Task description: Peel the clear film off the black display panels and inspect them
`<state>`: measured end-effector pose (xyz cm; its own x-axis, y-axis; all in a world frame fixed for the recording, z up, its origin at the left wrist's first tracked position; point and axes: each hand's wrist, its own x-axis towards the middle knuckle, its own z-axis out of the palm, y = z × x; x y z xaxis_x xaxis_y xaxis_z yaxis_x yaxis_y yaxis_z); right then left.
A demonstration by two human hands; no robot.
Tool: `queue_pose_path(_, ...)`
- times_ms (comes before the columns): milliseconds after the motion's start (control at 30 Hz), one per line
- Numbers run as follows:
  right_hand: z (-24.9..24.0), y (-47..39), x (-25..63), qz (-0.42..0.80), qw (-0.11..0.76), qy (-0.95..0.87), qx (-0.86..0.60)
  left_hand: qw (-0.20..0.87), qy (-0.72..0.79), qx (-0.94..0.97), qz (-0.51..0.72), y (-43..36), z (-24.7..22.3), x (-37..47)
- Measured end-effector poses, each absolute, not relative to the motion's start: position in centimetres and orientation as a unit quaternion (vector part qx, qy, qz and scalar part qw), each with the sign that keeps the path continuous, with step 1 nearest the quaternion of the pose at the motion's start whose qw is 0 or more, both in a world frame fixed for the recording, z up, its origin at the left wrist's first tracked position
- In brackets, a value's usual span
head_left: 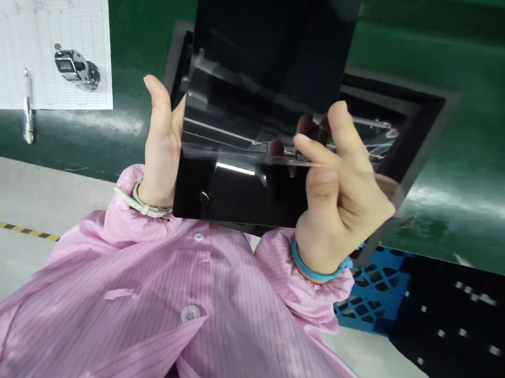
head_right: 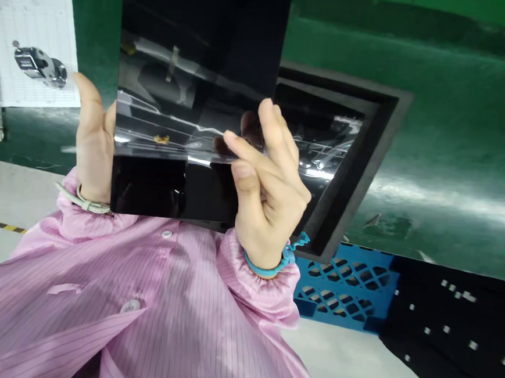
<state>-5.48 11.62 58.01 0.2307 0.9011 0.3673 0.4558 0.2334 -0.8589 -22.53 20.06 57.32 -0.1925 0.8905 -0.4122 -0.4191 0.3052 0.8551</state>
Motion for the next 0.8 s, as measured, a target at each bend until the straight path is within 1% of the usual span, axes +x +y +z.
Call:
queue_pose_path(100, 58.1, 11.6, -6.1, 0.191, 0.548, -0.556, -0.596, 0.528, 0.538, 0.234, 0.614, 19.5, 57.8, -22.2)
queue_pose_path(133, 58.2, 11.6, -6.3, 0.183, 0.554, -0.545, -0.602, 0.524, 0.535, 0.238, 0.619, 19.4, 58.0, -22.0)
queue_pose_path(333, 58.0, 11.8, -7.0, 0.142, 0.589, -0.502, -0.618, 0.652, 0.502, 0.213, 0.527, 18.3, 60.1, -21.4)
queue_pose_path(500, 56.8, 11.3, -5.2, 0.220, 0.609, -0.522, -0.555, 0.718, 0.437, 0.214, 0.498, 17.7, 60.4, -21.8)
queue_pose_path(567, 56.3, 11.1, -5.0, 0.229, 0.624, -0.518, -0.538, 0.732, 0.403, 0.222, 0.503, 17.4, 60.1, -21.8)
queue_pose_path(800, 56.2, 10.7, -5.5, 0.168, 0.672, -0.481, -0.537, 0.716, 0.353, 0.265, 0.541, 16.2, 58.6, -22.0)
